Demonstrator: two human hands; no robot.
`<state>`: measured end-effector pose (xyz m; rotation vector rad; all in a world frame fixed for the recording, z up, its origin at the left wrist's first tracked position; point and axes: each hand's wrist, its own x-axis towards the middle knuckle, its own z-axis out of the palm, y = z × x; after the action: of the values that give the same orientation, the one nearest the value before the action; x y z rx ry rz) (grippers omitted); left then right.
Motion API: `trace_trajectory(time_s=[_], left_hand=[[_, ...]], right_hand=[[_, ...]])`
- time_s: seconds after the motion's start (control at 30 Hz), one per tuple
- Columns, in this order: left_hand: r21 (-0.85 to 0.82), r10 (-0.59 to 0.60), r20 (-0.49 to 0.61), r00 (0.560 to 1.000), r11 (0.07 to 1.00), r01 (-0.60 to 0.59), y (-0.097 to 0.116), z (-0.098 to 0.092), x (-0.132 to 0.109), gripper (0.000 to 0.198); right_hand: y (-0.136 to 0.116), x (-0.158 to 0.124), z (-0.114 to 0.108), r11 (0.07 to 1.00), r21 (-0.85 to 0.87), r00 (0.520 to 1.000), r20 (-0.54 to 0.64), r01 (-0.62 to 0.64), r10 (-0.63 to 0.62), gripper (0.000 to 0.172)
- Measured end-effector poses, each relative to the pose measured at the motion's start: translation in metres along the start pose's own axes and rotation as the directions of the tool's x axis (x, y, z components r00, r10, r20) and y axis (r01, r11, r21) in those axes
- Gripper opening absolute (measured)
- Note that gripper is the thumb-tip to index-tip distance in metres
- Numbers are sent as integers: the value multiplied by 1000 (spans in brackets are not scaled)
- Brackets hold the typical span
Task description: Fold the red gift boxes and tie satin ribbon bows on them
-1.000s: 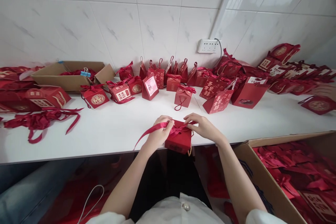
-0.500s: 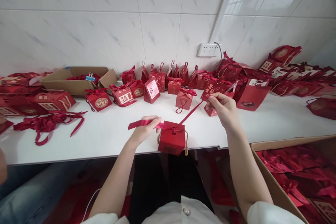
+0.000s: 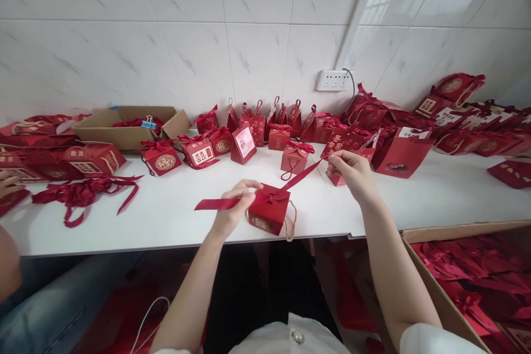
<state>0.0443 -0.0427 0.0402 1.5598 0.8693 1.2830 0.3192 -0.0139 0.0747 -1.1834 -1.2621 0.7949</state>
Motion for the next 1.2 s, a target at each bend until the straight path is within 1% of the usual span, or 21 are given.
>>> trace_trajectory(time_s=[0.07,0.13,0.2,0.27,0.47,0.57,0.7,0.77,0.83,0.9,0.97,1.03,1.1,1.13,1.2], left_hand=[[-98,20,42,999,995,-16,-3,10,-8,33],[-195,19,46,999,981,-10,-7,18,-14,32],[-286,11,-7,1000,958,-12,-11,24,-18,34],[-340,10,-90,996,940,-40,-15,28,-23,37],[-243,20,-268,963,966,-88,-30,39,-45,34],[-278,2,-314,949,956,-94,-34,39,-50,34],[-382,-78,-341,937,922,-63,-33,30,-42,33],[-446,-125,-363,923,893,-55,-30,24,-33,28],[-491,-167,-365,916,871,-36,-25,18,-21,21],[-500,-208,-349,914,866,6,-18,15,-7,17],[-466,-239,-335,911,883,61,-12,14,10,18],[-390,-225,-297,928,916,97,-5,15,27,19],[-300,-168,-223,960,949,96,1,18,46,20],[-265,-137,-180,974,960,86,4,20,55,21],[-230,-98,-101,990,970,73,11,24,72,26]], right_hand=[[12,8,1,998,23,998,-9,-58,58,25],[24,14,3,992,58,993,-12,-116,116,28],[34,18,6,981,112,986,-11,-161,164,30],[44,21,10,971,149,981,-13,-189,193,32],[68,33,25,960,156,971,-8,-233,238,36],[75,35,29,958,147,968,-15,-247,252,37],[75,27,26,963,140,971,-32,-228,235,35],[68,20,19,969,150,977,-46,-197,206,32],[56,10,10,975,171,986,-70,-139,153,32],[39,0,1,985,162,994,-87,-52,67,31],[17,-11,-5,996,76,997,-64,46,-41,29],[-8,-19,-6,988,-64,990,0,140,-141,26],[-34,-22,1,957,-156,968,102,245,-231,22],[-44,-22,7,939,-156,944,177,306,-278,21],[-61,-17,20,907,-109,876,330,406,-352,18]])
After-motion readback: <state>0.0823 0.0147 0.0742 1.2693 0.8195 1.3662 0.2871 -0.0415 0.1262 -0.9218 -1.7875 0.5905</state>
